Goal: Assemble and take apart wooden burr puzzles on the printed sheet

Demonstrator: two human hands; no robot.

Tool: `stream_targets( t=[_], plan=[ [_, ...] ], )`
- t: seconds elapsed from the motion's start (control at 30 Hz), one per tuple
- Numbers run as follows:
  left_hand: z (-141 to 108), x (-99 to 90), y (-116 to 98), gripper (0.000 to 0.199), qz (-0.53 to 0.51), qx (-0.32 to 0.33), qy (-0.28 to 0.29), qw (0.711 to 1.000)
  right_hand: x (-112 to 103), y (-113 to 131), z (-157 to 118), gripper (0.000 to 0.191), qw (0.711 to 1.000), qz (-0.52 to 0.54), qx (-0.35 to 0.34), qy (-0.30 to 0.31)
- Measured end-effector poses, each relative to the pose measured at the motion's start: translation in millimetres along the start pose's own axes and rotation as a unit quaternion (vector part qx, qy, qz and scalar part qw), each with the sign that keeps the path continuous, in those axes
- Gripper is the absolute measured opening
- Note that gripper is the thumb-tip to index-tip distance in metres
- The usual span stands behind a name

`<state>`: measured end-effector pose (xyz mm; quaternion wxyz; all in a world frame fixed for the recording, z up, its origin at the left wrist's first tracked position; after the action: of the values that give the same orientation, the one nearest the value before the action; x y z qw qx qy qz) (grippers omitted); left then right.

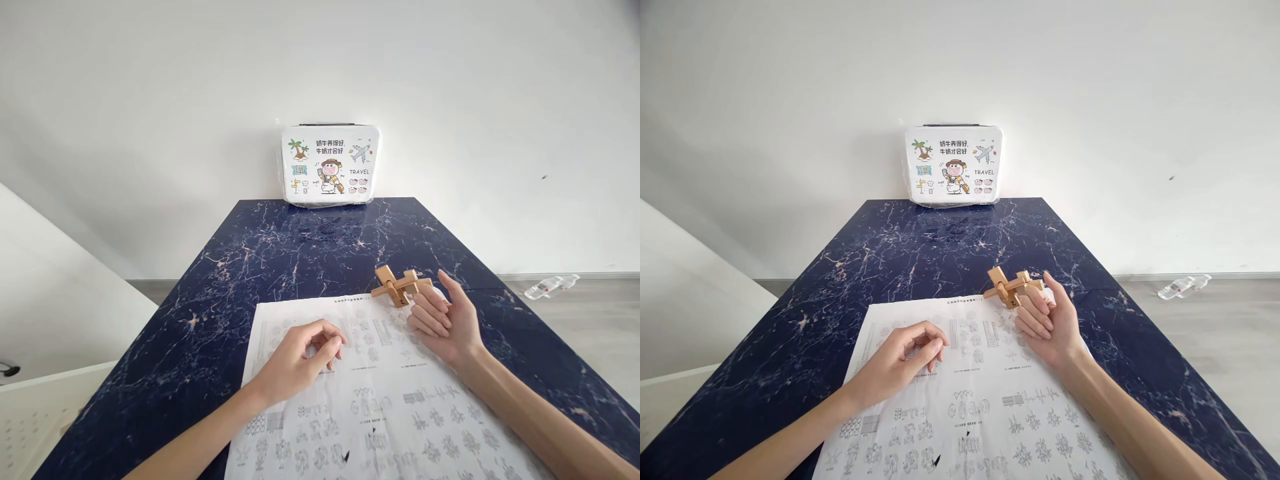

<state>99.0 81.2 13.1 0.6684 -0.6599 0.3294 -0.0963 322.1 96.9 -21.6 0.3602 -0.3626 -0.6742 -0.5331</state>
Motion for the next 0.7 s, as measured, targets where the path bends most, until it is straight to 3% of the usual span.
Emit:
stream_targets(
  t=[0.37, 0.7],
  plan=[
    [-2.0, -1.7, -1.5, 0.029, 0.002, 0.002, 0.002, 1.000, -25.4, 69.4, 2.3, 0.048, 0.994, 0.005, -0.106, -0.011],
    [-2.4, -2.6, -3.3, 0.031, 0.008, 0.000, 0.001, 1.000, -34.4, 71.0, 5.9, 0.015, 0.991, -0.010, -0.131, -0.039]
  ],
)
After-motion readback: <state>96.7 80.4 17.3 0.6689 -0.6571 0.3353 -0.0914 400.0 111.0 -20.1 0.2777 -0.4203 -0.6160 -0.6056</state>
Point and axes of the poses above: each hand's wrist, its own z-axis towards the middle knuckle, its own x-axis out of the palm, y = z × x, the point moved 9 cm from there along z, towards the middle knuckle, and after that the axes turned 4 degrees about -y, right-handed, at the moved point
